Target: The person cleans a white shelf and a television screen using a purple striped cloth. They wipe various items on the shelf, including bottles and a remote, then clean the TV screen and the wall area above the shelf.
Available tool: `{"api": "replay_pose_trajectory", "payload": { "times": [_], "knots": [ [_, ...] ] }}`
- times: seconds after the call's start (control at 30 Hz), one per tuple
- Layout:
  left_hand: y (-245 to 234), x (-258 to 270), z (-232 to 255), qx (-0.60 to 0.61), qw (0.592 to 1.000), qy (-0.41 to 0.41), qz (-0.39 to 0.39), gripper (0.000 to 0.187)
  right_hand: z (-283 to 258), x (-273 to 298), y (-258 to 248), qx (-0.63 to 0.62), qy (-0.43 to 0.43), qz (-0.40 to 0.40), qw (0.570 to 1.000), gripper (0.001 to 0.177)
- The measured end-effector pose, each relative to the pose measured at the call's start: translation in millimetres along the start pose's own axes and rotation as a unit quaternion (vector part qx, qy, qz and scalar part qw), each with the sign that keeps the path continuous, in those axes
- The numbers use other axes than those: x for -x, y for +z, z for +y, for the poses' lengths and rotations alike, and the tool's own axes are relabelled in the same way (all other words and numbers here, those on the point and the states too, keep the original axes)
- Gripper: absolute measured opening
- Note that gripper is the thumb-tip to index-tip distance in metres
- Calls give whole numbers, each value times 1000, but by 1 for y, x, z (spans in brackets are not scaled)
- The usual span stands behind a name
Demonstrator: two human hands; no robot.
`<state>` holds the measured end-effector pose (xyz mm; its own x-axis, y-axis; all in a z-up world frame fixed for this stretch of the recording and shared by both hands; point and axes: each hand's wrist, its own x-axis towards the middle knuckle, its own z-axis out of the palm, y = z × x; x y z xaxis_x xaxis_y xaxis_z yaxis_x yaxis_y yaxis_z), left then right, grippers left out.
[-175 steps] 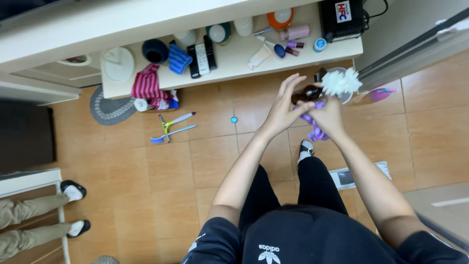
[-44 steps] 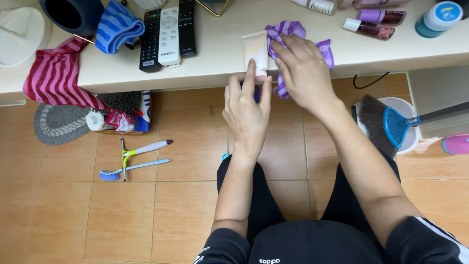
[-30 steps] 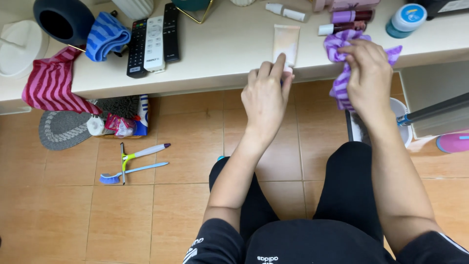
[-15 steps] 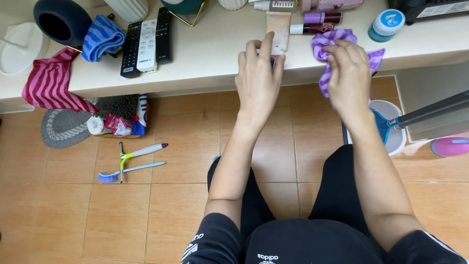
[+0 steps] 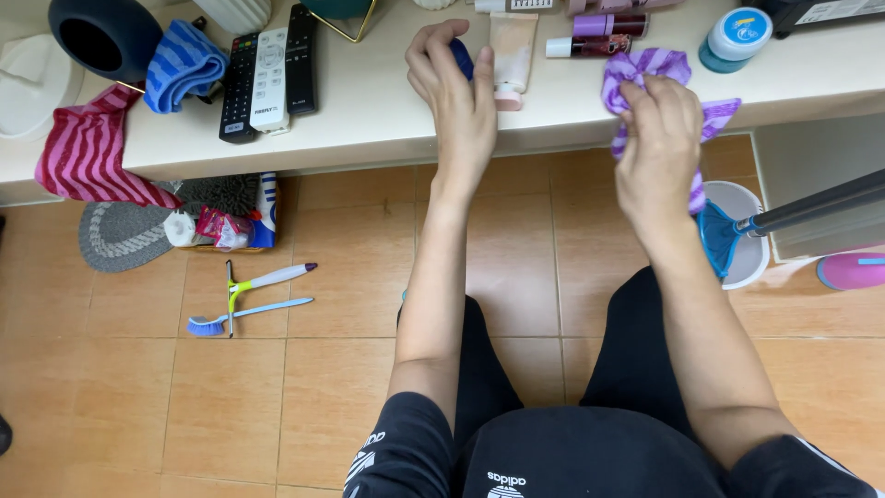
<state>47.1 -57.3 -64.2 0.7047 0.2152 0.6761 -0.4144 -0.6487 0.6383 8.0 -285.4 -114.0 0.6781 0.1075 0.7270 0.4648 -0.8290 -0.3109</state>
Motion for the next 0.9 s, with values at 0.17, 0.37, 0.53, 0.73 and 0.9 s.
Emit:
{"api": "replay_pose_trajectory", "payload": {
  "times": [0.17,0.37,0.53,0.73,0.9],
  "knots": [
    [13,1,-7,-19,999,-16,-27,34,-45,-14,9,-2,-44,-1,999,26],
    [15,8,-16,-23,999,14,-33,44,-28,4,-18,-108,-62,-4,992,30],
    [12,9,9,4,1000,26,-6,64,3,18,-76,-149,70,40,986,49],
    [58,41,85,-7,989,144,15,61,76,14,-92,-45,139,166,975,30],
    [135,55,118,112,975,131,-142,45,78,21,-54,88,59,58,993,46]
  ]
}}
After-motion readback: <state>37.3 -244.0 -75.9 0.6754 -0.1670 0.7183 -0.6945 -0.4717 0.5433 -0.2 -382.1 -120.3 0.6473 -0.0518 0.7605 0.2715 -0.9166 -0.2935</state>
